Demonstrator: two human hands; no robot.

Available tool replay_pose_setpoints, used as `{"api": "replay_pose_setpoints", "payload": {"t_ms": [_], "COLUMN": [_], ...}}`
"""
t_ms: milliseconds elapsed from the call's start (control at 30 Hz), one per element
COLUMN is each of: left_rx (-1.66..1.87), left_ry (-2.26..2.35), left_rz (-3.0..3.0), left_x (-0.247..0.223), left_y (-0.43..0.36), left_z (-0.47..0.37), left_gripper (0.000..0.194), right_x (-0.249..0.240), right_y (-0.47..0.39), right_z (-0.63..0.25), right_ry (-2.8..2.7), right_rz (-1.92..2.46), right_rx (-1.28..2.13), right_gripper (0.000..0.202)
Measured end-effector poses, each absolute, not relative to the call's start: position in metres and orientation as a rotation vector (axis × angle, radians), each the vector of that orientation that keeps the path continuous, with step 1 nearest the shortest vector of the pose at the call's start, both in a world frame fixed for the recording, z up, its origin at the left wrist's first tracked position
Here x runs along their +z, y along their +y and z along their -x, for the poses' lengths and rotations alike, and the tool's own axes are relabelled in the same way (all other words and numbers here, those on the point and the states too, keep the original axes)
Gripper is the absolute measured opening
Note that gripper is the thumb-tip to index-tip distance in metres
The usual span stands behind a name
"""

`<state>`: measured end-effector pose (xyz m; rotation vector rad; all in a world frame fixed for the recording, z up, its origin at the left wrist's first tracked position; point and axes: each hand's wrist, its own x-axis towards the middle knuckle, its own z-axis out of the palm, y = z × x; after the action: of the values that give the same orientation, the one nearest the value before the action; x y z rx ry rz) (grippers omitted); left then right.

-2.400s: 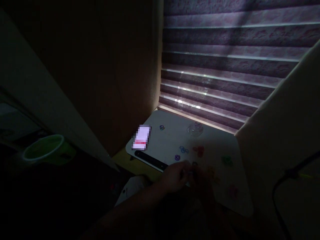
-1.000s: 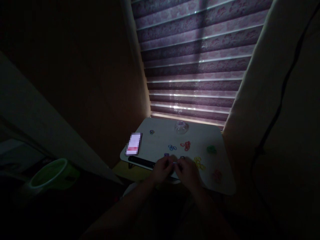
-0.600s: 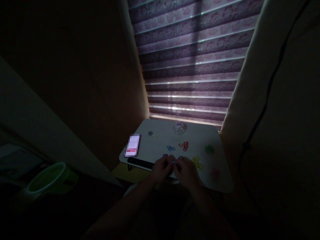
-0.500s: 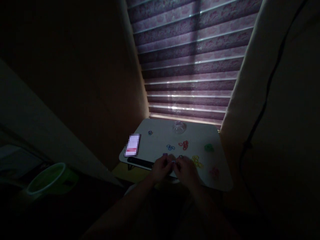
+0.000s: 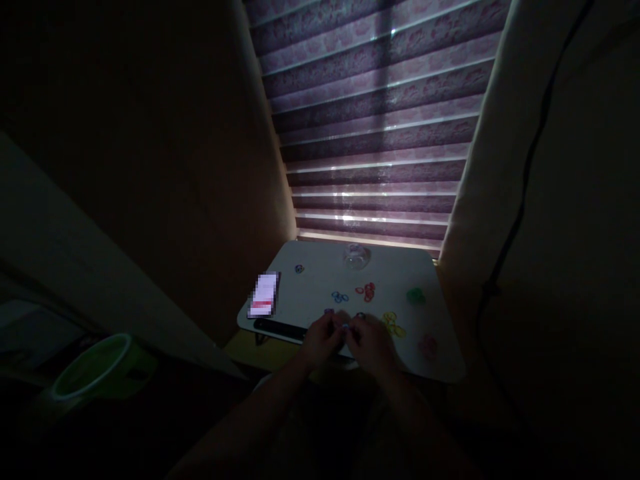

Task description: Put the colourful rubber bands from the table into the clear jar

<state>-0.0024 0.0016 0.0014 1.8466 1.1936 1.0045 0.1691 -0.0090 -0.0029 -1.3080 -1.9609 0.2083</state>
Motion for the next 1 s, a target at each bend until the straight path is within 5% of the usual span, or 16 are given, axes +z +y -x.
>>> {"api": "replay_pose_setpoints", "payload": {"t_ms": [1000], "left_rx": [0.991], "left_ry": [1.196], "left_rz": [-1.869], "left_x": [0.0049], "left_y": [-0.0031], "left_z": [0.0017], "left_gripper": [0.012], "right_x": [-0.0065], "right_y": [-0.0096], "right_z": [-0.1707], "right_ry": [-1.977], "right_rz": [1.338], "right_rx": [0.195], "right_gripper": [0.015]}}
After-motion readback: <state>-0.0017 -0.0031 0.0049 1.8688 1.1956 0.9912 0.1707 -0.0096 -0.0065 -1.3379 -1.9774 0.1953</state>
